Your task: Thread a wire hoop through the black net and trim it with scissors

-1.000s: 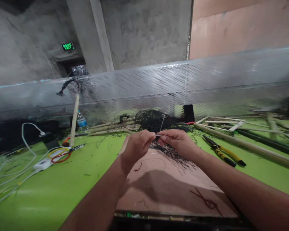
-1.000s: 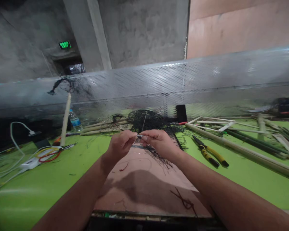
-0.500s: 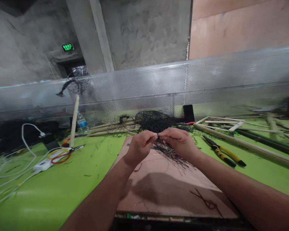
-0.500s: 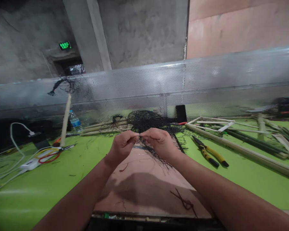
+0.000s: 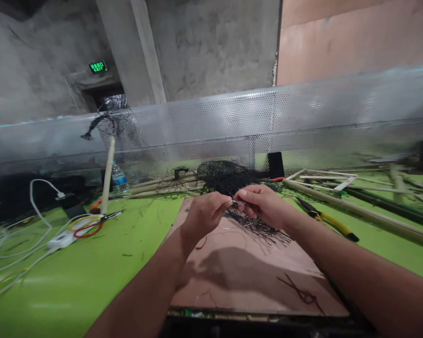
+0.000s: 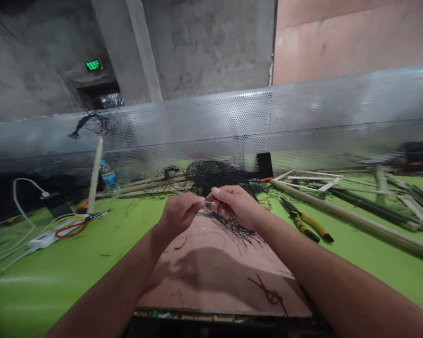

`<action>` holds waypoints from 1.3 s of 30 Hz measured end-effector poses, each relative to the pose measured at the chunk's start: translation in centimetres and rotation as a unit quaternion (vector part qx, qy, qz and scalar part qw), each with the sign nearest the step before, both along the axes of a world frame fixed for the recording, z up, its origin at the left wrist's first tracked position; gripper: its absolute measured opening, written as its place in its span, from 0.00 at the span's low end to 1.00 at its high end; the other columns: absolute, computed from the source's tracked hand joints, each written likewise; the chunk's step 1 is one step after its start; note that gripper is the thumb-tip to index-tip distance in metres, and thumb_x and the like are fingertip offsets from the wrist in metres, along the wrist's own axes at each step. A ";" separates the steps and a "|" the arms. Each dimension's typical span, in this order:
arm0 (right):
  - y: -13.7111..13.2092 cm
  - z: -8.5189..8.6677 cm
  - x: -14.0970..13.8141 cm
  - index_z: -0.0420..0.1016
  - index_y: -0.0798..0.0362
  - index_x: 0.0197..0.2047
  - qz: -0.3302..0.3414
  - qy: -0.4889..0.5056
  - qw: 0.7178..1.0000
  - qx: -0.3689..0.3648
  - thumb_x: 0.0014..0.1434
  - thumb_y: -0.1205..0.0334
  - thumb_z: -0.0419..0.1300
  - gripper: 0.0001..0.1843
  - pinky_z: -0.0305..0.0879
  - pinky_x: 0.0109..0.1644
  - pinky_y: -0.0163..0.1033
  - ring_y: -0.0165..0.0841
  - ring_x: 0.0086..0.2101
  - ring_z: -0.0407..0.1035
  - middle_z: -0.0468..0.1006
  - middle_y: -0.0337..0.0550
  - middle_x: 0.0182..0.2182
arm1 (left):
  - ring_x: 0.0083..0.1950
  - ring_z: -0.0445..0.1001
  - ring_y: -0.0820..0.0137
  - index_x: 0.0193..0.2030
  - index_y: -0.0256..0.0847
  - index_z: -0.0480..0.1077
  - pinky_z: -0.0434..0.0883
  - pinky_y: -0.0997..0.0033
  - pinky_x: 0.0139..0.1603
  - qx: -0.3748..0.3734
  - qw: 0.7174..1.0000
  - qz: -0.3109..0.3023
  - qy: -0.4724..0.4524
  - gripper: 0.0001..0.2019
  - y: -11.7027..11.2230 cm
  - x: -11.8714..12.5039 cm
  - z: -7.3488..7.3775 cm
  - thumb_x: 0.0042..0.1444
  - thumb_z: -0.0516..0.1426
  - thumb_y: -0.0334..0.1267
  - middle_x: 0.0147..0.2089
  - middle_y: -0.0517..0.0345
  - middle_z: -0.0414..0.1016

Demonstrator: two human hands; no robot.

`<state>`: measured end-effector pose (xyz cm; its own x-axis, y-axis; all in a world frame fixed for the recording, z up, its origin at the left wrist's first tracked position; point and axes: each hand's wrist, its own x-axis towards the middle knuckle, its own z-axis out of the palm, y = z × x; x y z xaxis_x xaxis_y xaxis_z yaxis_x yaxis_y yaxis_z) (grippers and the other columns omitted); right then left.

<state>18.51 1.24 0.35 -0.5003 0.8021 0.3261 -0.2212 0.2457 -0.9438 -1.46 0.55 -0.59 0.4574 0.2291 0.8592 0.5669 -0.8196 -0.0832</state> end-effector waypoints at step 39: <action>0.0 -1.4 -0.4 0.76 0.52 0.32 -0.338 -0.224 0.795 0.451 0.57 0.63 0.56 0.08 0.59 0.34 0.36 0.31 0.29 0.67 0.75 0.42 0.27 | 0.32 0.74 0.74 0.36 0.37 0.73 0.69 0.76 0.34 -0.111 0.991 -0.019 -0.074 0.06 -1.1 1.4 0.4 0.58 0.56 0.35 0.31 0.56 0.77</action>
